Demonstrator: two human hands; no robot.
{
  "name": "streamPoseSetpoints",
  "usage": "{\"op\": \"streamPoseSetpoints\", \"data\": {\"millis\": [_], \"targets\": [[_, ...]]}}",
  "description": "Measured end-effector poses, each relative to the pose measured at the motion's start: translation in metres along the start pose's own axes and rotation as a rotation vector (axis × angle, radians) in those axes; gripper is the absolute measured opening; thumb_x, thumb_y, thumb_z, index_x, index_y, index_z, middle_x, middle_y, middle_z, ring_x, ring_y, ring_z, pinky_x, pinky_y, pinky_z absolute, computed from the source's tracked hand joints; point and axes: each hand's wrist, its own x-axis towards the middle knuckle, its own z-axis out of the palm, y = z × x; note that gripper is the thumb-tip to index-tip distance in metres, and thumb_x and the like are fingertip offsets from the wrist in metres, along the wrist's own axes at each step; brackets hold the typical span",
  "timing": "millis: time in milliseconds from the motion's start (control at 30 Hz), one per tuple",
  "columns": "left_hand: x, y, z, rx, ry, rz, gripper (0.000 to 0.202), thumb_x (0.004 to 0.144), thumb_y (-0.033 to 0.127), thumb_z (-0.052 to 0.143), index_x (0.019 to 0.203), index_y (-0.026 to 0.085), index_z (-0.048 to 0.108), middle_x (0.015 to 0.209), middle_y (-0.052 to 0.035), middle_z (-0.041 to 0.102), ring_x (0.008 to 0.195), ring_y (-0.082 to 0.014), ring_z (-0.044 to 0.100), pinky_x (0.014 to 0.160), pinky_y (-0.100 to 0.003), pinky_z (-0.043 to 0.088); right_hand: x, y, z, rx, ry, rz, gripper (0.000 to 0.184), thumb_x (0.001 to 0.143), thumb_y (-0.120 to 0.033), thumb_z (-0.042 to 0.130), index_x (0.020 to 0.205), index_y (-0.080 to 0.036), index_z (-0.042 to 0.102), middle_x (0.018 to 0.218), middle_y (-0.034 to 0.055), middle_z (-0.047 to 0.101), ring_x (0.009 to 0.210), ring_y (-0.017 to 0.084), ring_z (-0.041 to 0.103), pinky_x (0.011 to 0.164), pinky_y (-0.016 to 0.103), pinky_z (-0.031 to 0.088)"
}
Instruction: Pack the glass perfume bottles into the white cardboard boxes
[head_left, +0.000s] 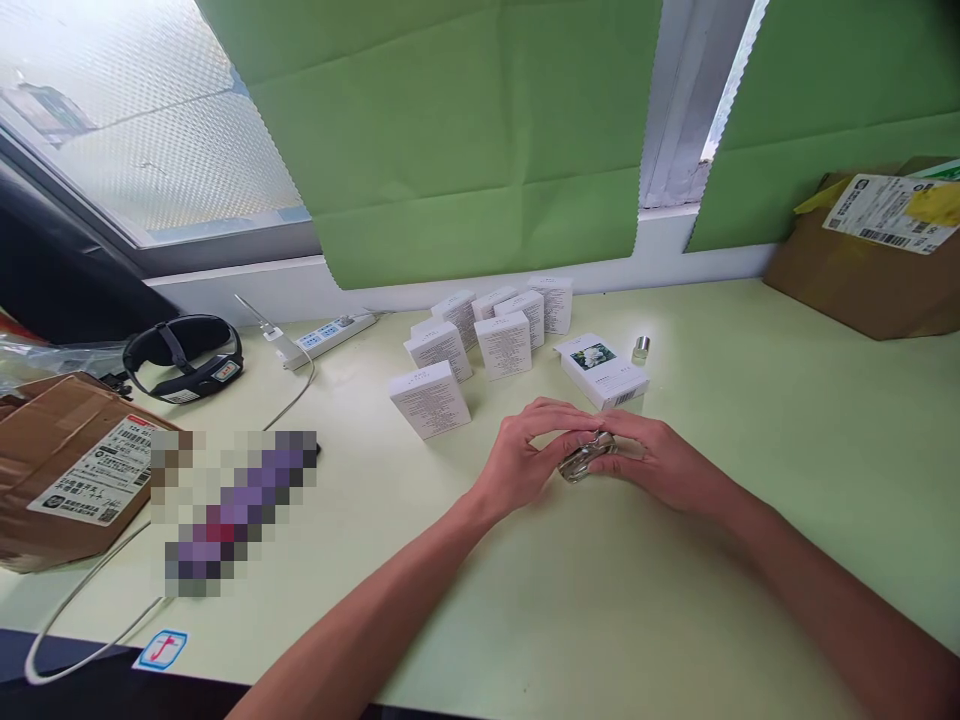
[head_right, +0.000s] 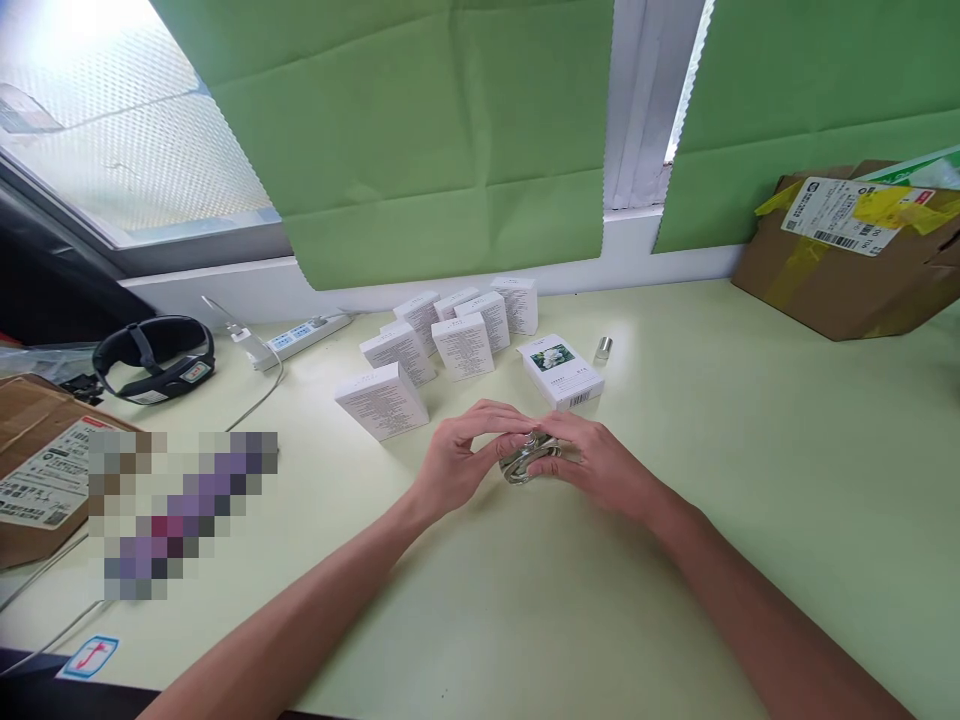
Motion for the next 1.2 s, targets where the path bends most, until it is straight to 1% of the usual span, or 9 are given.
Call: {"op": "streamPoseSetpoints", "data": {"millis": [200, 333, 400, 500, 633, 767, 933, 1033, 1200], "targets": [[0.0, -0.003, -0.001, 0.06, 0.039, 0.043, 0.018, 0.089, 0.022, 0.068, 0.103, 0.027, 0.076, 0.101, -0.0045, 0.075, 0.1, -0.0189, 0.066, 0.087, -0.036, 0.057, 0.001, 0.01, -0.001, -0.082, 0.113, -0.016, 0.051, 0.083, -0.052, 0.069, 0.128, -0.032, 0.056, 0.13, 0.0062, 0.057, 0.118, 0.028, 0.056, 0.099, 0.045, 0.048], [0.0, -0.003, -0.002, 0.091, 0.092, 0.039, 0.016, 0.085, 0.023, 0.073, 0.1, 0.027, 0.077, 0.098, -0.0053, 0.074, 0.097, -0.0187, 0.066, 0.082, -0.034, 0.058, -0.003, 0.014, 0.018, -0.15, 0.132, 0.082, 0.088, 0.073, -0.055, 0.076, 0.146, -0.033, 0.032, 0.142, 0.0099, 0.042, 0.13, 0.031, 0.047, 0.102, 0.049, 0.048], [0.001, -0.003, -0.002, 0.086, 0.094, 0.062, 0.016, 0.085, 0.022, 0.073, 0.1, 0.027, 0.077, 0.097, -0.0047, 0.074, 0.097, -0.0183, 0.066, 0.081, -0.033, 0.058, -0.003, 0.014, 0.032, -0.186, 0.164, 0.058, 0.095, 0.071, -0.055, 0.078, 0.147, -0.032, 0.026, 0.146, 0.0109, 0.039, 0.136, 0.032, 0.04, 0.107, 0.051, 0.044], [0.001, -0.004, -0.003, 0.085, 0.091, 0.087, 0.018, 0.084, 0.02, 0.074, 0.1, 0.027, 0.077, 0.096, -0.004, 0.075, 0.095, -0.0177, 0.066, 0.08, -0.032, 0.057, -0.002, 0.013, 0.042, -0.182, 0.206, 0.073, 0.09, 0.073, -0.053, 0.076, 0.146, -0.033, 0.026, 0.148, 0.0088, 0.04, 0.14, 0.032, 0.037, 0.112, 0.053, 0.039], [0.002, -0.002, -0.004, 0.114, 0.098, 0.082, 0.018, 0.084, 0.021, 0.074, 0.1, 0.027, 0.077, 0.093, -0.0035, 0.074, 0.093, -0.0173, 0.064, 0.078, -0.031, 0.056, -0.003, 0.01, 0.032, -0.06, 0.061, 0.158, 0.096, 0.078, -0.049, 0.073, 0.153, -0.042, 0.013, 0.154, 0.0055, 0.038, 0.136, 0.032, 0.044, 0.103, 0.051, 0.048], [0.001, 0.002, -0.002, 0.215, 0.128, 0.055, 0.021, 0.084, 0.021, 0.074, 0.105, 0.026, 0.075, 0.092, -0.002, 0.073, 0.09, -0.0159, 0.063, 0.08, -0.03, 0.054, -0.005, 0.007, 0.031, -0.037, 0.086, 0.054, 0.085, 0.079, -0.04, 0.072, 0.149, -0.04, 0.023, 0.154, 0.0065, 0.033, 0.136, 0.029, 0.044, 0.104, 0.048, 0.048], [-0.001, 0.002, 0.0, 0.297, 0.203, 0.003, 0.029, 0.085, 0.023, 0.073, 0.114, 0.026, 0.069, 0.09, -0.0017, 0.073, 0.09, -0.0169, 0.062, 0.081, -0.032, 0.053, -0.004, 0.008, 0.046, -0.095, 0.259, 0.019, 0.077, 0.084, -0.048, 0.067, 0.147, -0.036, 0.025, 0.136, 0.009, 0.05, 0.121, 0.028, 0.056, 0.098, 0.05, 0.052], [-0.001, 0.0, 0.0, 0.331, 0.264, -0.006, 0.031, 0.084, 0.026, 0.073, 0.115, 0.025, 0.068, 0.089, -0.0016, 0.072, 0.089, -0.0171, 0.062, 0.082, -0.034, 0.052, -0.004, 0.007, 0.042, -0.107, 0.227, -0.01, 0.069, 0.094, -0.042, 0.055, 0.152, -0.04, 0.016, 0.135, 0.006, 0.057, 0.124, 0.027, 0.058, 0.1, 0.049, 0.05], [-0.002, -0.001, 0.003, 0.372, 0.32, -0.019, 0.032, 0.084, 0.023, 0.073, 0.116, 0.026, 0.066, 0.09, -0.0008, 0.071, 0.088, -0.0165, 0.06, 0.083, -0.033, 0.051, -0.004, 0.003, 0.026, -0.185, 0.104, -0.192, 0.047, 0.102, -0.034, 0.041, 0.147, -0.045, 0.033, 0.149, -0.0026, 0.048, 0.134, 0.022, 0.05, 0.109, 0.043, 0.044]]}}
